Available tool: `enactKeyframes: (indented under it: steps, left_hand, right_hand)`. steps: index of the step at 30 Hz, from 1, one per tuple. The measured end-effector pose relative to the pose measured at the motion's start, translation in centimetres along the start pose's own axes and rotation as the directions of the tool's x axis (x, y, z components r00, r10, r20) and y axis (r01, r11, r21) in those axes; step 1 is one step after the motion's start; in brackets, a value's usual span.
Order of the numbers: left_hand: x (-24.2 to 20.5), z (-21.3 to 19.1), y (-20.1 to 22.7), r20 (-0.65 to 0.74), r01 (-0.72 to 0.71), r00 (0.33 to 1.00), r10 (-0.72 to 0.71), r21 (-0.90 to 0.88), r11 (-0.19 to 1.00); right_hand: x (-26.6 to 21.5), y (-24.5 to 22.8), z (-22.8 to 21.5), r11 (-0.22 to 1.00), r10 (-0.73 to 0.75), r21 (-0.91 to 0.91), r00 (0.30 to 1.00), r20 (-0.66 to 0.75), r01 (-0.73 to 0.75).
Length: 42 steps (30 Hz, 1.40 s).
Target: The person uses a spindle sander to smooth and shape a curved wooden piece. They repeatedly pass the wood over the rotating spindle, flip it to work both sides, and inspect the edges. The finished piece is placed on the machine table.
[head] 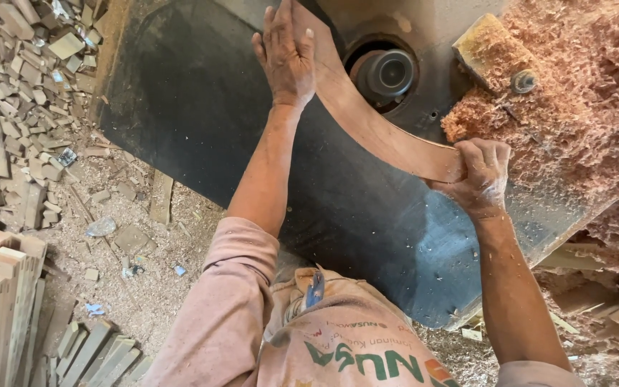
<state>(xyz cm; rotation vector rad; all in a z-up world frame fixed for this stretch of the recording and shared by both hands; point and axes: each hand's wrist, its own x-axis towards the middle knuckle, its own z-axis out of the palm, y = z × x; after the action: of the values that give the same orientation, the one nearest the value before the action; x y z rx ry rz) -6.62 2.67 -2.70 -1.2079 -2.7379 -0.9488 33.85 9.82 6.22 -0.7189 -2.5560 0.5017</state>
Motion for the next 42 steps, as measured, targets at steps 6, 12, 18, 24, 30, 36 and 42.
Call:
enactKeyframes:
  steps: [6, 12, 18, 24, 30, 36, 42]
  left_hand:
    - [0.6, 0.5, -1.2, 0.001, 0.009, 1.000, -0.009, 0.015, 1.000]
    - [0.8, 0.1, -2.3, -0.023, -0.071, 0.997, 0.071, -0.017, 0.997]
    - [-2.3, -2.2, 1.3, 0.008, -0.035, 0.999, 0.035, 0.061, 0.997]
    - [-3.2, -2.0, 2.4, 0.043, 0.016, 0.999, -0.017, 0.003, 1.000]
    - [-2.7, -1.7, 2.5, 0.036, -0.021, 0.999, 0.021, 0.004, 1.000]
    - [-2.3, -2.0, 3.0, 0.069, 0.019, 0.997, -0.018, -0.016, 1.000]
    - [-1.7, -2.0, 3.1, 0.076, 0.035, 0.997, -0.033, -0.033, 0.999]
  right_hand:
    - [1.1, -0.6, 0.3, 1.000, -0.002, -0.003, 0.999, -0.035, 0.002]
    - [0.8, -0.7, 0.6, 1.000, -0.018, -0.012, 1.000, -0.016, 0.018]
    - [-2.7, -0.6, -1.0, 0.999, 0.032, -0.035, 0.999, 0.030, -0.031]
    - [-3.4, 0.0, -1.6, 1.000, 0.031, 0.000, 0.999, 0.032, -0.031]
    - [-2.8, -0.2, -1.7, 0.999, 0.029, -0.014, 1.000, 0.003, -0.029]
    - [-2.8, 0.1, -1.6, 0.998, 0.057, 0.000, 0.998, -0.013, -0.057]
    - [-2.2, 0.4, -1.4, 1.000, 0.013, 0.022, 0.999, -0.053, -0.012]
